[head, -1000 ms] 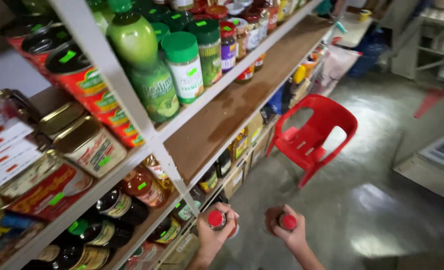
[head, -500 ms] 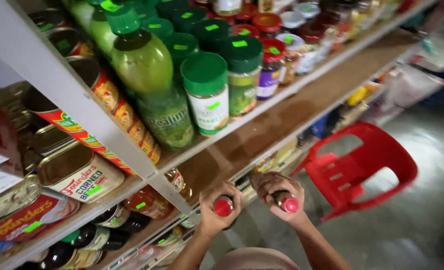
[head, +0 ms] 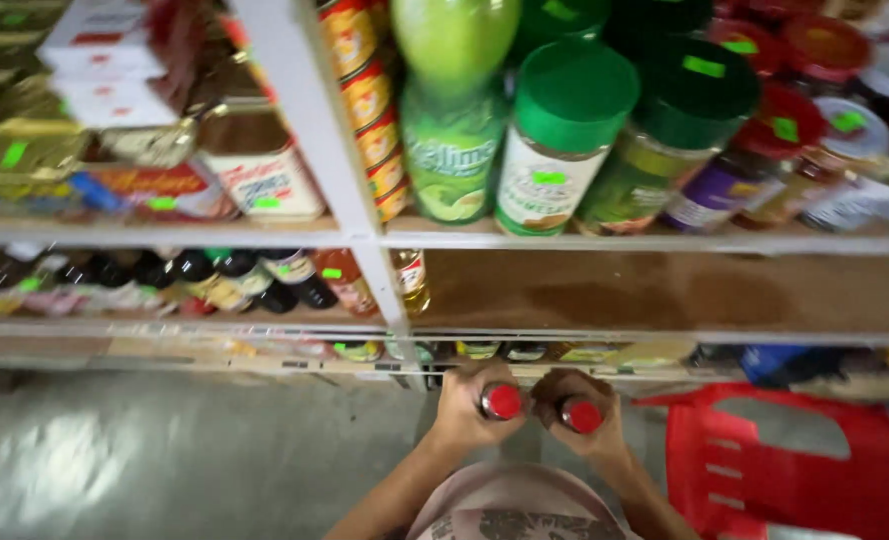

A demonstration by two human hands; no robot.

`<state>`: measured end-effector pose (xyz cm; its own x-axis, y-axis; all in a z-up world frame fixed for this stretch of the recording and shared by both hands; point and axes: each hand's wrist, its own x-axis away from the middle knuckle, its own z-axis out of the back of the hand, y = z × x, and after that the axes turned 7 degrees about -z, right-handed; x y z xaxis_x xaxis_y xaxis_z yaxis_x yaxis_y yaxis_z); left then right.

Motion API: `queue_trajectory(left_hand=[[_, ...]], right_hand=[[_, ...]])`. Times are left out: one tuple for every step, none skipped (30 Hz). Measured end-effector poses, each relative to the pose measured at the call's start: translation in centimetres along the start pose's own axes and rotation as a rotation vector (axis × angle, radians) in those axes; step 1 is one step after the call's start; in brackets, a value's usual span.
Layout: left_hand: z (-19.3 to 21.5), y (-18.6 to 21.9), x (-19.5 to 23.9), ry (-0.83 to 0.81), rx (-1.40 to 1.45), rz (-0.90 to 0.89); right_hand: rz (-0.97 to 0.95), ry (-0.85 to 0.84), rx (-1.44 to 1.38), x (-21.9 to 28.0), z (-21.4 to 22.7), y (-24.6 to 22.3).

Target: The recorder is moving various grocery products, including milk cartons and bottled sauces, from a staging area on the floor into a basket and then onto display shelves.

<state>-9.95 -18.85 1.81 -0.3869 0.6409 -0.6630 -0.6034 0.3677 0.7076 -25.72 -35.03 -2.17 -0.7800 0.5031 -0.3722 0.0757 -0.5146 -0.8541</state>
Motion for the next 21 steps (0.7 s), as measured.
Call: queue_trajectory(left_hand=[[-0.3,0.0,0.6,0.054,-0.036,0.04],[-0.4,0.2,1.2,0.075,-0.055,0.05],[-0.6,0.4,1.9,0.119,-0.092,0.06],[-0.8,0.6,2.6,0.161,-0.13,0.069],[-1.0,0.9,2.9,0.169,-0.14,0.074],[-1.1,1.2,3.2,0.161,-0.133,0.209],[-1.3,1.5,3.5,0.15,-0.122,0.341],[-1.4,1.7,3.6,0.157,-0.129,0.345],[-1.5,1.9,3.6,0.159,-0.13,0.248],[-1.5,2.0,3.7,0.16,-0.131,0.152],[-1.6,2.0,3.6,0.163,-0.135,0.155],[-1.7,1.9,3.5,0.196,-0.104,0.08],[-1.8,1.8,3.4,0.23,-0.071,0.002],[-1.8,1.5,3.1,0.233,-0.073,0.003],[-1.7,1.2,2.7,0.322,0.05,0.077],[-1.6,0.9,2.4,0.409,0.174,0.15],[-1.4,0.3,1.6,0.413,0.166,0.147],[-1.1,-0.3,0.8,0.493,0.255,0.218],[-0.9,-0.8,0.1,0.569,0.346,0.29],[-0.5,-1.6,-1.1,0.572,0.34,0.289],[-0.3,-2.3,-2.4,0.544,0.331,0.276]], right_hand=[[-0.094,-0.069,-0.109,-0.6,0.0,-1.1],[-0.087,-0.097,-0.118,-0.5,0.1,-0.5],[-0.141,-0.136,-0.137,0.0,0.2,0.1],[-0.196,-0.174,-0.155,0.4,0.3,0.7],[-0.194,-0.187,-0.161,0.4,0.4,0.7],[-0.146,-0.214,-0.212,0.4,0.5,0.8],[-0.098,-0.239,-0.262,0.5,0.6,0.7],[-0.096,-0.248,-0.267,0.4,0.8,0.9],[-0.055,-0.259,-0.303,0.3,1.0,1.1],[-0.015,-0.27,-0.339,0.2,1.1,1.3],[-0.015,-0.274,-0.342,0.0,1.3,1.6],[-0.003,-0.248,-0.405,-0.2,1.5,2.0],[0.011,-0.221,-0.465,-0.4,1.8,2.3],[0.011,-0.224,-0.466,-0.9,2.1,2.0],[0.067,-0.185,-0.39,-1.5,2.4,1.7],[0.122,-0.146,-0.315,-2.2,2.5,1.4],[0.128,-0.15,-0.321,-3.0,2.5,0.5],[0.177,-0.149,-0.401,-3.9,2.5,-0.4],[0.224,-0.146,-0.48,-4.7,2.4,-1.3],[0.226,-0.149,-0.485,-5.4,2.5,-1.8],[0.283,-0.14,-0.423,-6.2,2.6,-2.3]])
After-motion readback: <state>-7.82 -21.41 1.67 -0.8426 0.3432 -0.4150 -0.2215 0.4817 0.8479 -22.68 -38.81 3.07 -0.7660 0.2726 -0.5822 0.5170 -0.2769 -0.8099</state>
